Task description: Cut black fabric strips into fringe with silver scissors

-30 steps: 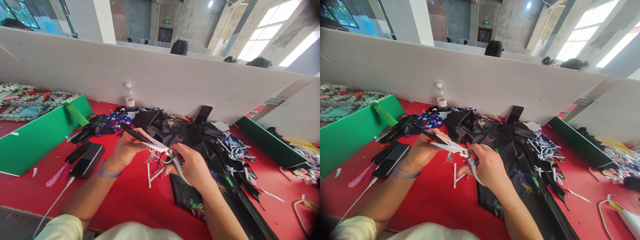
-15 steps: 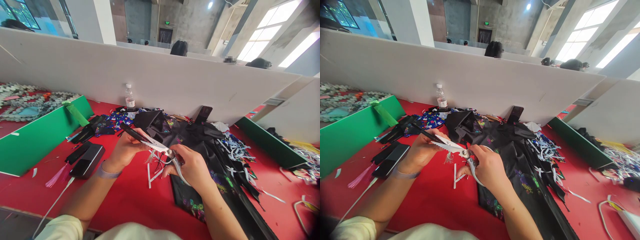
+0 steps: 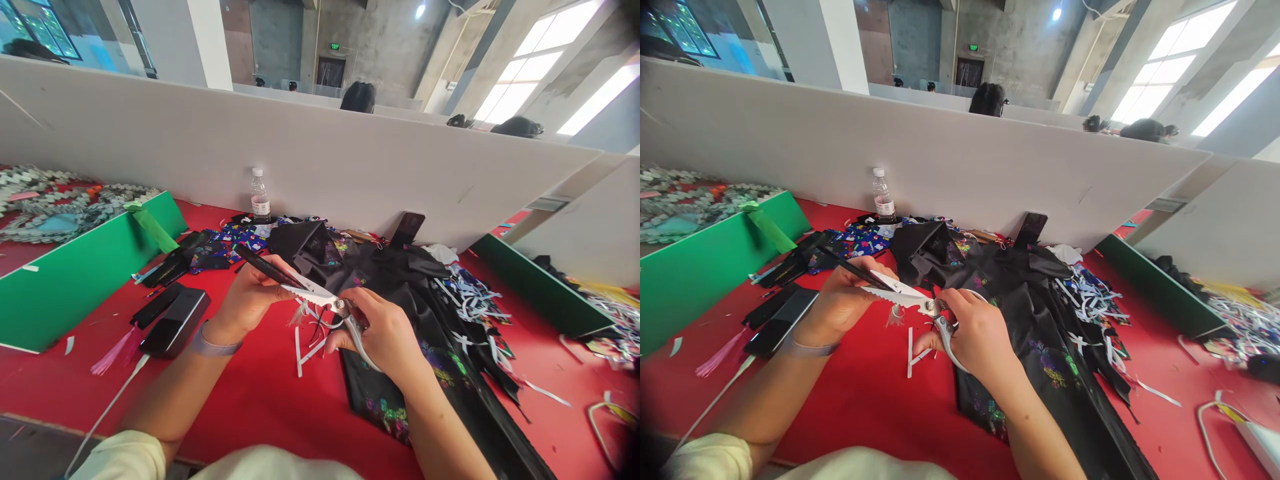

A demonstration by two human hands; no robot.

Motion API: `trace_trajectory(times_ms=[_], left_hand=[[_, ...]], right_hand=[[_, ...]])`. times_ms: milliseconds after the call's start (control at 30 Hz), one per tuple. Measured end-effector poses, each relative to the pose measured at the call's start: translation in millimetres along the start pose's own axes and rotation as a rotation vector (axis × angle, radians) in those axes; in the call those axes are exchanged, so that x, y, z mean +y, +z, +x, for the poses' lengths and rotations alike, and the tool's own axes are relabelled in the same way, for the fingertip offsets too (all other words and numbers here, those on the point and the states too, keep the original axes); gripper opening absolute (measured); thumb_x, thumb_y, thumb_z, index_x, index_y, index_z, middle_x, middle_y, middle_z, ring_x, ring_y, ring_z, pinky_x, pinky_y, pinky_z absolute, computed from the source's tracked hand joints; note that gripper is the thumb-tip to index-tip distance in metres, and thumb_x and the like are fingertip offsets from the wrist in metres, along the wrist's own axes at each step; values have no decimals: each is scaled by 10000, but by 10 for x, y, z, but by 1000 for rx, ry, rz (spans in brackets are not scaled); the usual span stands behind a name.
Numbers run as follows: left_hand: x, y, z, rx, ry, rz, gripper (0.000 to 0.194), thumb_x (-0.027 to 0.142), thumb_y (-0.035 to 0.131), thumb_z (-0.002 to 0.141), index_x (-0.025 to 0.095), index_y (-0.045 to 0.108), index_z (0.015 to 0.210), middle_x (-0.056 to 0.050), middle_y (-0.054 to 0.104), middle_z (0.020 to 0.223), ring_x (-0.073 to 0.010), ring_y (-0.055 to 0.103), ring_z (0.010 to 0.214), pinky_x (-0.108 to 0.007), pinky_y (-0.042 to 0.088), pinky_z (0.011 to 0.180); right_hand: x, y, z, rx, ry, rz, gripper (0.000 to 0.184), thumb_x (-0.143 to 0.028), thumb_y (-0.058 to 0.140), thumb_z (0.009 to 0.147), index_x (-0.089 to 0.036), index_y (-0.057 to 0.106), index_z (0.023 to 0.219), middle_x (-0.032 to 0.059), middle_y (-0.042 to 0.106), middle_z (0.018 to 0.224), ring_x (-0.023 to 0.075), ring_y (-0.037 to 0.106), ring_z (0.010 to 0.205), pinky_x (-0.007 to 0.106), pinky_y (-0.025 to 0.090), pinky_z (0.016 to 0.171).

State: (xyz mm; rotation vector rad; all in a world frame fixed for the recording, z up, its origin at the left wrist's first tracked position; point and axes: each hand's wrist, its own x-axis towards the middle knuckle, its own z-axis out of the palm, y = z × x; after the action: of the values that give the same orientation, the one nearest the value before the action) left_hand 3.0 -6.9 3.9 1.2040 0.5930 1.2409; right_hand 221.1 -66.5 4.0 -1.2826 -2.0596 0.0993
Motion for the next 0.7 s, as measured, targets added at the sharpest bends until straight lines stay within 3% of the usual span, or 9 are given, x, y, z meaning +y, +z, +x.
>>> trace_trajectory(times_ms=[500,700], left_hand=[[40,-65,2,-51,26,58,185,199,861,603,182,695,683,-12,692,682,-185,634,698,-311,502,675],[38,-70,5,-53,28,67,189,217,868,603,190,711,706,-8,697,695,-183,630,707,-325,503,709]], right_hand=[[-2,-13,6,-70,31,89,525,-636,732,694,-154,638,881,-12,570,652,99,448,530,204,360,495],[6,1,2,-30,4,69,531,-637,724,702,-141,639,870,-10,558,646,96,437,523,201,356,492]])
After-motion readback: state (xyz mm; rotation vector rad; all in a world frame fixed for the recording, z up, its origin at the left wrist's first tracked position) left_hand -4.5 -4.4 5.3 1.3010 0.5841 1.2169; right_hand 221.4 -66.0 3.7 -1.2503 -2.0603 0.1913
